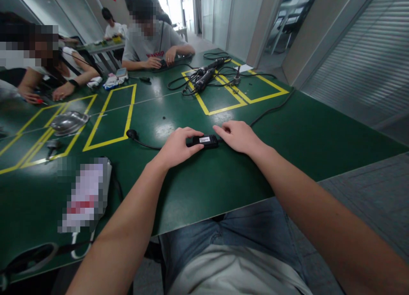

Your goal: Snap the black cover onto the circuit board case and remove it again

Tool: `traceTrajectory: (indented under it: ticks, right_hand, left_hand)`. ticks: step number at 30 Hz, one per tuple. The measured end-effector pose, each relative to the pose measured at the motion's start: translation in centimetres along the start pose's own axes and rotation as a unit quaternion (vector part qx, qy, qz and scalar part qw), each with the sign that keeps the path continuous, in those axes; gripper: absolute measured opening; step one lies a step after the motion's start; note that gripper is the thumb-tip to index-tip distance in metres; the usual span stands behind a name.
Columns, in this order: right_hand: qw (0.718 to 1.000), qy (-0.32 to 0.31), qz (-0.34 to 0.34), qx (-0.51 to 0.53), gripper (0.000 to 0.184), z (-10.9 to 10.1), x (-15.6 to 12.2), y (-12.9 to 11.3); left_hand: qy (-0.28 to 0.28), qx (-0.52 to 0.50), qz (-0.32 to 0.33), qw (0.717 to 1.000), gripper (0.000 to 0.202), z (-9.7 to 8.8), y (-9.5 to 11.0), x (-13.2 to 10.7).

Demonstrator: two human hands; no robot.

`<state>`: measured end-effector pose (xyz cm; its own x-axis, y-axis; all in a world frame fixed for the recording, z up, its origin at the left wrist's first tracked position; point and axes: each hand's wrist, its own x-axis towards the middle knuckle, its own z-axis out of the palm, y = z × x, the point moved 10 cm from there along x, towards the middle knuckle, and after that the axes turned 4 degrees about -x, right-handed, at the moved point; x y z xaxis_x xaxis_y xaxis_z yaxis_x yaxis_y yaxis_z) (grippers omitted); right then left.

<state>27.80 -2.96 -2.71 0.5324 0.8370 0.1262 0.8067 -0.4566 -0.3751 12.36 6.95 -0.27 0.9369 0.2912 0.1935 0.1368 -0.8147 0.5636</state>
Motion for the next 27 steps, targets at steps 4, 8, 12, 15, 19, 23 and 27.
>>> traceTrajectory:
  ticks: [4, 8, 12, 15, 19, 23, 27]
  right_hand:
    - [1.0, -0.002, -0.007, -0.009, 0.05, 0.19, 0.05, -0.14]
    - [1.0, -0.001, -0.009, -0.011, 0.049, 0.25, 0.1, -0.11]
    - [1.0, -0.001, -0.006, -0.02, 0.048, 0.21, 0.04, -0.18]
    - [1.0, 0.001, -0.009, -0.03, 0.048, 0.22, -0.01, -0.42]
    - [0.999, 0.0, -0.021, -0.027, 0.046, 0.32, -0.01, -0.77]
    - [0.999, -0.002, -0.022, -0.025, 0.046, 0.34, -0.03, -0.75]
    - [0.999, -0.005, -0.034, -0.035, 0.048, 0.44, -0.09, -0.8]
  left_hand:
    - [-0.004, 0.014, -0.003, 1.0, 0.036, 0.25, 0.09, 0.03]
    - [-0.011, 0.018, -0.005, 1.0, 0.038, 0.62, 0.42, 0.05]
    - [-0.018, 0.021, -0.027, 0.999, 0.038, 0.67, 0.24, 0.1]
    - [-0.026, 0.035, -0.043, 0.998, 0.039, 0.65, 0.04, 0.17]
    - [-0.027, 0.062, -0.035, 0.997, 0.039, 0.6, 0.42, 0.3]
    - [-0.022, 0.067, -0.023, 0.997, 0.038, 0.69, 0.7, 0.3]
    - [-0.013, 0.005, -0.044, 0.999, 0.035, 0.96, -0.1, 0.28]
